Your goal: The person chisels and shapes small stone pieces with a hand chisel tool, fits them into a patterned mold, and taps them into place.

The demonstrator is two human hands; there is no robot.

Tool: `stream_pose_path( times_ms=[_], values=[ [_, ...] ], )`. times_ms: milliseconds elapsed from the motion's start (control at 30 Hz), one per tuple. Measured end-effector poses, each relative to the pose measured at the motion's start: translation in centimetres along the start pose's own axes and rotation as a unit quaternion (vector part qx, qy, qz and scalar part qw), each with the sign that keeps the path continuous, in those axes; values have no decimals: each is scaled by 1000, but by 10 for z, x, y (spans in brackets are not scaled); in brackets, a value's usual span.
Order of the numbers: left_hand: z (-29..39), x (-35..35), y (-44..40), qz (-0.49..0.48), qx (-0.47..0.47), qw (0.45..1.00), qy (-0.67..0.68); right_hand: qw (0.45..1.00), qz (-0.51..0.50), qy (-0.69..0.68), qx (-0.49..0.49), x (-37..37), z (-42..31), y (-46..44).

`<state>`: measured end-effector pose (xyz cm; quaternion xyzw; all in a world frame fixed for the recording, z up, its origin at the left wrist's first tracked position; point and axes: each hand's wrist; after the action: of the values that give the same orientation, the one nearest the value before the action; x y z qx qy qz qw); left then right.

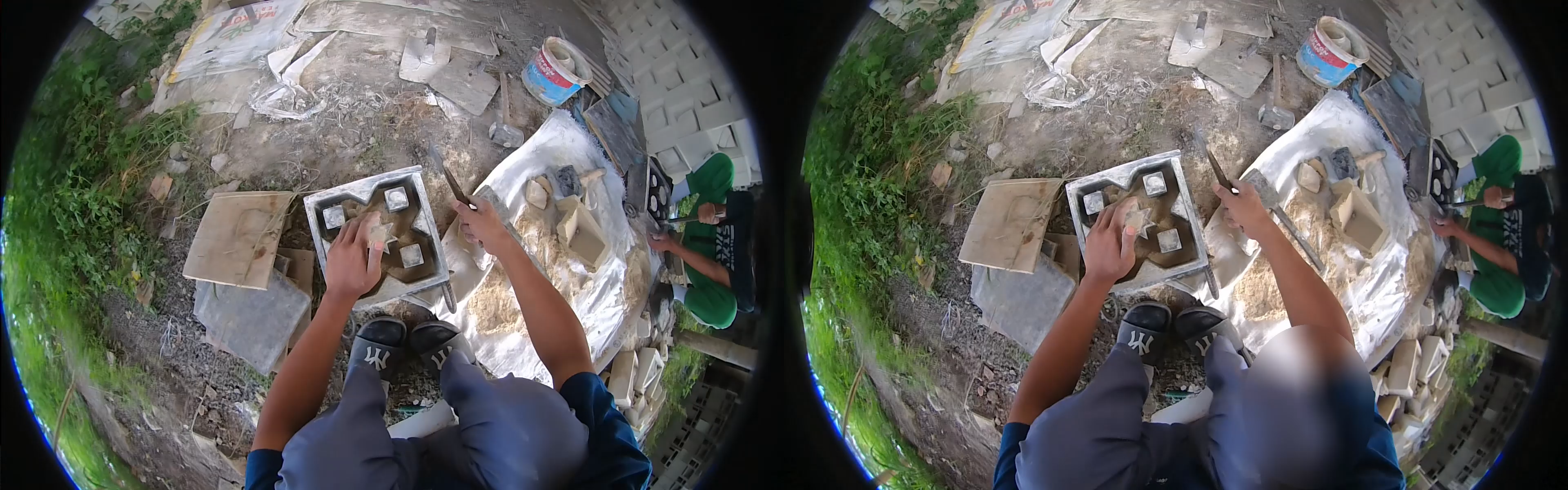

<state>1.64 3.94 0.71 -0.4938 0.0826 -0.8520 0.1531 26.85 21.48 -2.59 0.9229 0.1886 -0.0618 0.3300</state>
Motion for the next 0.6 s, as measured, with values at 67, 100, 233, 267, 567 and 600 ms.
stream_pose_path(
  times_ms=[67,100,233,267,567,600],
  values=[
    [-1,-1,1,1,0,1000,-4,999,-26,-30,-4,12,1,22],
    [-1,-1,0,4,-2,1000,-5,997,-48,-59,-6,18,0,32],
    [1,-1,0,1,-1,1000,-5,994,-105,-15,7,35,-11,67],
    [1,-1,0,-2,5,1000,-6,991,-130,2,2,38,-13,72],
    [32,3,-10,70,39,996,46,977,-189,97,25,50,14,86],
    [41,5,-15,25,67,987,142,977,-186,100,29,51,16,85]
  ],
)
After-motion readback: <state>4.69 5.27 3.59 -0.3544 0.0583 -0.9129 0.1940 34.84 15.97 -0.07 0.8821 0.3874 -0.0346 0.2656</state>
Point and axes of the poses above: each hand's wrist, its own y-axis away from the middle knuckle, its own x-axis out of the back of the hand, z = x × y, and after that the axes turned 11 degrees about -y, right-handed
